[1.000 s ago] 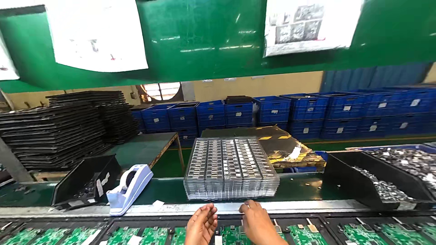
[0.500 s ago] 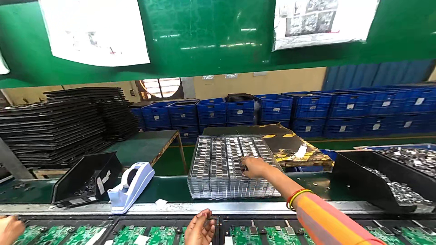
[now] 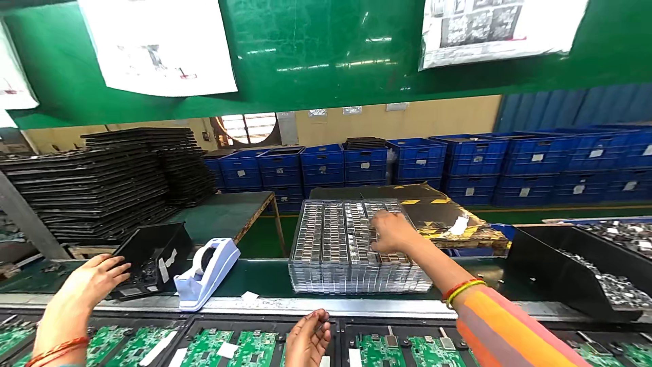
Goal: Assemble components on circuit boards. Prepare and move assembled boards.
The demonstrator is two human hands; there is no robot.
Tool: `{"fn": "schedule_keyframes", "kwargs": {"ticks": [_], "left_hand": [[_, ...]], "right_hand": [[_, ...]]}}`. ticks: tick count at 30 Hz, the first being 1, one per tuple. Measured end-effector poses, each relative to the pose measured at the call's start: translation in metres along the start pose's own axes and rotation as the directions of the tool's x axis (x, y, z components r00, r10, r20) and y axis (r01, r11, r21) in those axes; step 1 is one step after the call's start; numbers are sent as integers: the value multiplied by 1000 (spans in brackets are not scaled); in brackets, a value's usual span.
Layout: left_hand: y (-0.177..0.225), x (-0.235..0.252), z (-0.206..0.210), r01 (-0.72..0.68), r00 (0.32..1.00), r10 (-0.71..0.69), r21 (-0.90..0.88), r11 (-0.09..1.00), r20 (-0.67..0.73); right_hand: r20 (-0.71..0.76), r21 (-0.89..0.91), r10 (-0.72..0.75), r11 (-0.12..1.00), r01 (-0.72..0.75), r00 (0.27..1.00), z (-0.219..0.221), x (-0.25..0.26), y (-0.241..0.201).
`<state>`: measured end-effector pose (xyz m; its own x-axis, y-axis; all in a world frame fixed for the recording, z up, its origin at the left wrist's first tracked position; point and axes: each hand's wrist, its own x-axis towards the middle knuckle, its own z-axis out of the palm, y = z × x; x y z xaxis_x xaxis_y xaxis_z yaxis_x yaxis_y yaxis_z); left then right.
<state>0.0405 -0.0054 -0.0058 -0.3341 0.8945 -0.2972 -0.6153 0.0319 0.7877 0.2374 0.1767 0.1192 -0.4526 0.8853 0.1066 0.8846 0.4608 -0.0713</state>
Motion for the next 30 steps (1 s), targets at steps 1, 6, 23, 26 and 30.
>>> {"fn": "schedule_keyframes", "kwargs": {"ticks": [1, 6, 23, 26, 30], "left_hand": [[-1, -1, 1, -1, 1000, 1, 4, 1000, 8], [-17, -15, 10, 30, 945, -74, 139, 990, 318], [-73, -23, 20, 44, 976, -73, 144, 989, 203], [-66, -21, 19, 35, 982, -69, 183, 983, 178], [-48, -17, 12, 153, 945, -212, 235, 960, 250]], "right_hand": [[-70, 77, -3, 997, 9, 998, -2, -15, -7], [-73, 385, 12, 923, 17, 997, 32, -92, -57], [-507, 460, 3, 846, 268, 862, 156, -200, -93], [-563, 517, 50, 800, 304, 825, 158, -201, -94], [-502, 693, 203, 676, 251, 841, 152, -200, -90]]}}
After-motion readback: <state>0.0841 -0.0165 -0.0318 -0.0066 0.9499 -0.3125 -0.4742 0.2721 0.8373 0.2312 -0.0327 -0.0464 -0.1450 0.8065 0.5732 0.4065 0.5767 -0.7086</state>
